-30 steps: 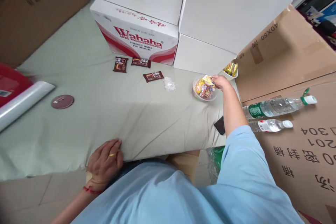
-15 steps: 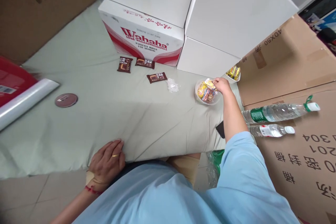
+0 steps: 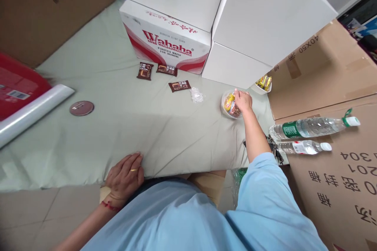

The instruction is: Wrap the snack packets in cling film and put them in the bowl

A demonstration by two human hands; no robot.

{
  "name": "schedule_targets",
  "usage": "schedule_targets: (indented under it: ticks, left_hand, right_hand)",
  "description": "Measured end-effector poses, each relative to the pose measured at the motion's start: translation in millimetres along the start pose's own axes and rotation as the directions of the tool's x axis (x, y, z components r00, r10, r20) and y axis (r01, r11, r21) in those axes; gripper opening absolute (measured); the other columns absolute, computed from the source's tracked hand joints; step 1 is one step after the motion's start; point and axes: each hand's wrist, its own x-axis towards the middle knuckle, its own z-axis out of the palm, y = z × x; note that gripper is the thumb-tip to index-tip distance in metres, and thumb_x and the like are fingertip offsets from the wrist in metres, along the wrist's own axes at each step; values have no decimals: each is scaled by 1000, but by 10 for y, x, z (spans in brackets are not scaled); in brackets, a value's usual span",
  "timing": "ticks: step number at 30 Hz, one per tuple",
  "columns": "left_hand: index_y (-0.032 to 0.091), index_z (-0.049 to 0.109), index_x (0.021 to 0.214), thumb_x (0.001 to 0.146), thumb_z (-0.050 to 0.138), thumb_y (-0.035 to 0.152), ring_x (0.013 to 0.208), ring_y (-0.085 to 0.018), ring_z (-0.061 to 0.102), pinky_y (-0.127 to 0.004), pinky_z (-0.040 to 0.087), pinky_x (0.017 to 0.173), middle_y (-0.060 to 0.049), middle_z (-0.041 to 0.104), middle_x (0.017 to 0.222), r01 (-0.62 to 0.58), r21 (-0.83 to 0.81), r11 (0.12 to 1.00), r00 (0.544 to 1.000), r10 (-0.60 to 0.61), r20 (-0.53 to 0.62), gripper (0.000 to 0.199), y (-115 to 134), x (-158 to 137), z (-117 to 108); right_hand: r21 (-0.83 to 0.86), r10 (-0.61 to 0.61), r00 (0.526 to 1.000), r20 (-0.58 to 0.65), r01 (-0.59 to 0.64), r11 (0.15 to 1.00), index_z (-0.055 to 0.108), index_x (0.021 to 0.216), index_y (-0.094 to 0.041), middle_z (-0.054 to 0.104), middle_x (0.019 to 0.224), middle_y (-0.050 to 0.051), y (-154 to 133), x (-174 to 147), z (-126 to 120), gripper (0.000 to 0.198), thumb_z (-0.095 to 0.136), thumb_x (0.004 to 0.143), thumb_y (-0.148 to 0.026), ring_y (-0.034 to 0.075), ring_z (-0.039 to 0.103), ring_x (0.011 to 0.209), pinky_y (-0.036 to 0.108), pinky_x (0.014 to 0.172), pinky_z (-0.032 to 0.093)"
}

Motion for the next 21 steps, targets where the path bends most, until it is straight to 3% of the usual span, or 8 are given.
schedule_targets:
  ticks: [5, 9, 11, 13, 17, 21]
  left_hand:
    - [23, 64, 139, 81, 63, 10, 103, -26, 76, -36, 51, 87, -9, 81, 114, 28, -11, 1000, 999, -27, 17, 60, -5, -50, 28]
    - [21, 65, 137, 80, 64, 8, 105, -27, 76, -37, 51, 88, -10, 81, 114, 28, -20, 999, 999, -27, 24, 58, 2, -53, 32]
    - [20, 67, 135, 80, 65, 9, 105, -27, 75, -37, 51, 88, -10, 81, 114, 20, -29, 999, 1000, -20, 8, 56, 2, -52, 36]
    - [20, 68, 132, 80, 66, 8, 105, -27, 75, -37, 51, 88, -10, 81, 114, 18, -32, 999, 1000, -18, -9, 54, 1, -49, 39]
    - [21, 68, 130, 80, 64, 7, 103, -26, 75, -37, 51, 88, -9, 82, 112, 21, -6, 1000, 1000, -21, -16, 52, 9, -28, 31]
    - [20, 69, 126, 81, 64, 7, 102, -27, 75, -37, 51, 87, -9, 82, 112, 17, 5, 1000, 1000, -17, 11, 47, 18, -14, 14]
  right_hand:
    - [81, -72, 997, -17, 74, 994, 77, 115, -20, 75, 124, 13, 15, 30, -51, 58, 22, 112, -41, 24, 58, 127, 43, 119, 33]
    - [107, -29, 984, -175, 48, 993, 68, 134, -18, 62, 145, 16, 0, -80, -263, 62, 16, 113, -44, 25, 48, 141, 42, 120, 33]
    - [68, -22, 957, -288, 44, 997, 66, 135, -15, 60, 142, 19, -80, -252, -355, 60, 20, 112, -46, 29, 47, 140, 44, 119, 33]
    - [-4, -67, 943, -325, 70, 998, 68, 130, -15, 63, 130, 20, -211, -507, -376, 56, 28, 110, -48, 33, 51, 132, 46, 116, 35]
    - [-180, -202, 967, -154, 174, 968, 73, 122, -22, 67, 119, 20, -459, -1068, -173, 44, 47, 104, -52, 39, 54, 119, 50, 103, 43]
    - [-258, -98, 993, -63, 79, 963, 75, 117, -28, 68, 116, 15, -426, -1369, 73, 35, 44, 105, -40, 35, 58, 110, 43, 86, 47]
